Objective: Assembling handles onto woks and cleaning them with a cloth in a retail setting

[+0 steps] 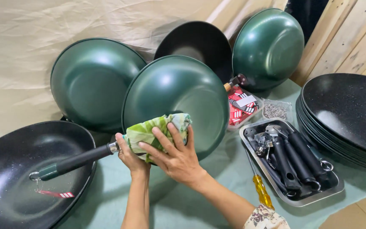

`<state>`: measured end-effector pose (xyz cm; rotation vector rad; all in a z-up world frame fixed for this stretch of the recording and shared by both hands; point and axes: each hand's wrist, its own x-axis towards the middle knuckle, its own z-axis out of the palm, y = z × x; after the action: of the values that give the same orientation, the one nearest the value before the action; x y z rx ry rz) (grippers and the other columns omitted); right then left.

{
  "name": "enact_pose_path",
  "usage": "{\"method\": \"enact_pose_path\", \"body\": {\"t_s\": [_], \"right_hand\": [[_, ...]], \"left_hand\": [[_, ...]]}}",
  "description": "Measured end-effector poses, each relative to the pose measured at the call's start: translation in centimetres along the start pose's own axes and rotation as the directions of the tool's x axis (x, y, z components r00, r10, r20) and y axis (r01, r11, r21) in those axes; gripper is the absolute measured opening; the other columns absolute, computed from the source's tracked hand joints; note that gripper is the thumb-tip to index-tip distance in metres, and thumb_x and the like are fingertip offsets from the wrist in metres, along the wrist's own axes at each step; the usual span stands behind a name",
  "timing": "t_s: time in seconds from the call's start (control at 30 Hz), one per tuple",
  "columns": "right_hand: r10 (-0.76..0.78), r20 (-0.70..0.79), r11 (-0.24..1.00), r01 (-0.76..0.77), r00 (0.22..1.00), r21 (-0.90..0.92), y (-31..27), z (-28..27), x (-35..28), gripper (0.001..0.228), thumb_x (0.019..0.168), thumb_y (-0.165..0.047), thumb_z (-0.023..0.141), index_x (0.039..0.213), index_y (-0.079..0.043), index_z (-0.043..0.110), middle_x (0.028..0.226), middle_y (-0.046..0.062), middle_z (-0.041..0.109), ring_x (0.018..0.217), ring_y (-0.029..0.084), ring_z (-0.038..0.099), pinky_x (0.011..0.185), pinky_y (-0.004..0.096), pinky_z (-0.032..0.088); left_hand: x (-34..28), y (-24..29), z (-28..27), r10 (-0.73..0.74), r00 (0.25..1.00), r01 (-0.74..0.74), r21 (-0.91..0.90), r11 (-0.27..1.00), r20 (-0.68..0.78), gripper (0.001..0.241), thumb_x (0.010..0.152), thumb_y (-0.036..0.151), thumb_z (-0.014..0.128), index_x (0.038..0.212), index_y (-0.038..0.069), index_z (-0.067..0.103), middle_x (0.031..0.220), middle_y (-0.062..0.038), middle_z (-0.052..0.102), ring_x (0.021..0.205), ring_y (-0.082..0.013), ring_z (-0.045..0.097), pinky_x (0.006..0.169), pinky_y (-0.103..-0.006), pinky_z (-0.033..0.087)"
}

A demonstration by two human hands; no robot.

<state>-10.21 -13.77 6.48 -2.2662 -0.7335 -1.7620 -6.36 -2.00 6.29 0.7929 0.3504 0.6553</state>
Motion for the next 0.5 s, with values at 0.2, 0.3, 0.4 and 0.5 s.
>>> {"method": "enact_pose_path", "body": {"t_s": [0.2,0.3,0.4,0.5], "right_hand": [[0.3,0.046,0.947,-0.303,0.953,0.102,5.6,-1.1,1.2,0.046,0.106,-0.047,0.054,0.15,-0.033,0.056,0.169,0.013,0.031,0.158,0.039,0.019,0.123,0.056,0.013],[0.314,0.037,0.947,-0.315,0.949,0.064,4.0,-0.5,0.5,0.048,0.108,-0.047,0.049,0.152,-0.031,0.053,0.169,0.016,0.029,0.158,0.043,0.017,0.123,0.059,0.01],[0.136,0.006,0.987,-0.136,0.991,0.086,0.2,0.2,-0.6,0.043,0.099,-0.051,0.06,0.14,-0.042,0.063,0.164,0.011,0.04,0.156,0.044,0.024,0.121,0.068,0.013],[0.029,-0.067,0.999,-0.027,0.997,0.044,-1.3,0.8,-1.7,0.036,0.102,-0.046,0.055,0.137,-0.049,0.064,0.155,-0.002,0.054,0.149,0.033,0.041,0.119,0.069,0.025]], "left_hand": [[3.6,-3.8,-2.2,0.04,0.999,-0.04,-0.038,0.998,-0.02,0.046,0.102,0.048,0.067,0.072,0.013,0.065,0.063,-0.005,0.065,0.052,-0.0105,0.065,0.052,-0.022,0.058],[1.7,-1.6,-0.5,0.025,0.998,-0.027,-0.053,0.998,-0.053,0.043,0.101,0.047,0.068,0.076,0.012,0.067,0.065,-0.004,0.066,0.054,-0.0091,0.065,0.054,-0.0204,0.058],[0.7,-0.9,0.2,-0.006,0.996,0.0,-0.075,0.997,-0.085,0.045,0.098,0.051,0.072,0.075,0.012,0.065,0.07,-0.002,0.067,0.061,-0.0109,0.066,0.061,-0.024,0.058],[0.9,-0.3,-0.3,-0.026,0.998,0.024,-0.036,0.999,-0.05,0.047,0.1,0.05,0.069,0.071,0.014,0.061,0.068,-0.001,0.063,0.056,-0.0084,0.058,0.058,-0.0225,0.054]]}}
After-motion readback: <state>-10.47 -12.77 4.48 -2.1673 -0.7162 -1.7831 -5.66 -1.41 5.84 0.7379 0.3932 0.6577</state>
